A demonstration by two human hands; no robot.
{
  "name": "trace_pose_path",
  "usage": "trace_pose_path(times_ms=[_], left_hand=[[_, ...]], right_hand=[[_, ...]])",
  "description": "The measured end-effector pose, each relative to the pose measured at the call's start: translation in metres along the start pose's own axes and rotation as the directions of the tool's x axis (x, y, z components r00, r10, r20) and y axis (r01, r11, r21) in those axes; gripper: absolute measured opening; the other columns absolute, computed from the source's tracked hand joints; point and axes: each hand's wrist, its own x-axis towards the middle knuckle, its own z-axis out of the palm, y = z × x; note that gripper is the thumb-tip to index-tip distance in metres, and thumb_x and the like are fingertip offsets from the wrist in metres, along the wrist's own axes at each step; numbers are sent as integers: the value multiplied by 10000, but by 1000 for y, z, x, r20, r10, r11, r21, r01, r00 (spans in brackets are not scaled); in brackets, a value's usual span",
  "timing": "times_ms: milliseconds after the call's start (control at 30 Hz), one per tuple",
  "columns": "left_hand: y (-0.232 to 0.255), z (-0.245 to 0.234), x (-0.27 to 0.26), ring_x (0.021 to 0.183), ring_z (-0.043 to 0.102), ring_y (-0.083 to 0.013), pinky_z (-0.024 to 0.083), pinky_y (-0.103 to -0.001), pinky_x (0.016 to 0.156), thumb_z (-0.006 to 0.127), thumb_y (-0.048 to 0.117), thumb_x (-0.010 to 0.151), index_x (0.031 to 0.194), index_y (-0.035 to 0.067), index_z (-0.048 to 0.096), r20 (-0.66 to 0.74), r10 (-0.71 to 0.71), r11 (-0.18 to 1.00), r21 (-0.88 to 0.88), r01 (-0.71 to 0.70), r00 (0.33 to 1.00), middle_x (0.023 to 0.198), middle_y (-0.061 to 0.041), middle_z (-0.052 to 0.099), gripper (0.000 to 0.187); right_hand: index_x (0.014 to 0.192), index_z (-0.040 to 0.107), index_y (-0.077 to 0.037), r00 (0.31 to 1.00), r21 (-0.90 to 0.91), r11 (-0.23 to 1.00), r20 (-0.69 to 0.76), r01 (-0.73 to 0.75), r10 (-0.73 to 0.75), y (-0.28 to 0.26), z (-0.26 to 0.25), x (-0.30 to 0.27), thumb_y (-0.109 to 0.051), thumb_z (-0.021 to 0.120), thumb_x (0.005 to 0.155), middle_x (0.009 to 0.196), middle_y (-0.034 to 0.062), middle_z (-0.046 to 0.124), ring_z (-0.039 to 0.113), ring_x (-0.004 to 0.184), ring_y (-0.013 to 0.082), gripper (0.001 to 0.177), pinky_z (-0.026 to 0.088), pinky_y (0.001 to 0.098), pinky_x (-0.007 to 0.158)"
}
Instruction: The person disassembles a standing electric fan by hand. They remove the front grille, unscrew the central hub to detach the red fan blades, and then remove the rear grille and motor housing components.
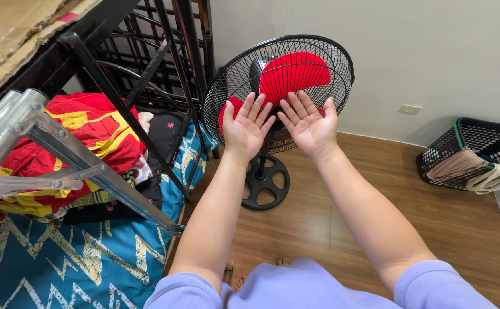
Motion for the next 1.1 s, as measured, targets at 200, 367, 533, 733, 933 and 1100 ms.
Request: trace_pose_path(times_ms=[200,367,533,733,933,1100], left_hand=[[1,4,0,1550,413,-388,300,-591,1272,419,671,1022,1606,106,434,-1,-5,1000,-10,5,1000,1652,-164,478,812],[2,6,-3,1549,422,-382,305,-582,1274,434,665,1020,1608,112,431,9,-7,1000,-5,7,1000,1651,-157,482,808],[-1,6,-6,1540,432,-383,308,-584,1269,436,668,1018,1608,113,432,0,-12,1000,-4,12,1000,1643,-157,490,810],[-2,9,-9,1536,431,-386,303,-589,1269,399,688,1017,1619,115,419,3,-12,1000,-12,12,1000,1640,-163,488,832],[-4,9,-10,1557,391,-412,283,-595,1275,315,723,1017,1674,102,310,25,4,999,-48,-3,1000,1659,-192,450,905],[-6,8,-10,1584,335,-420,254,-588,1285,318,724,1011,1703,109,220,47,3,1000,-24,-2,999,1697,-203,385,931]], right_hand=[[1425,588,-25,1000,-7,1000,-11,13,-13,1,10,-6,-683,316,1057,1510,212,622,559,1442,437,800,424,628,1222],[1423,593,-35,1000,5,1000,-3,10,-10,1,10,-9,-687,321,1053,1507,212,626,560,1438,439,797,425,626,1220],[1409,597,-38,1000,17,1000,2,4,-5,-1,6,-12,-695,324,1052,1493,208,633,566,1434,437,796,431,631,1215],[1416,589,-34,1000,10,1000,-1,12,-12,-3,4,-14,-694,325,1056,1492,213,637,570,1431,437,797,436,631,1213],[1478,548,-40,1000,16,1000,7,19,-19,-6,6,-17,-704,310,1043,1525,204,612,553,1448,437,828,431,633,1213],[1556,478,-27,999,9,999,15,37,-37,-7,8,-18,-715,301,1039,1595,214,552,519,1485,440,879,417,627,1227]])
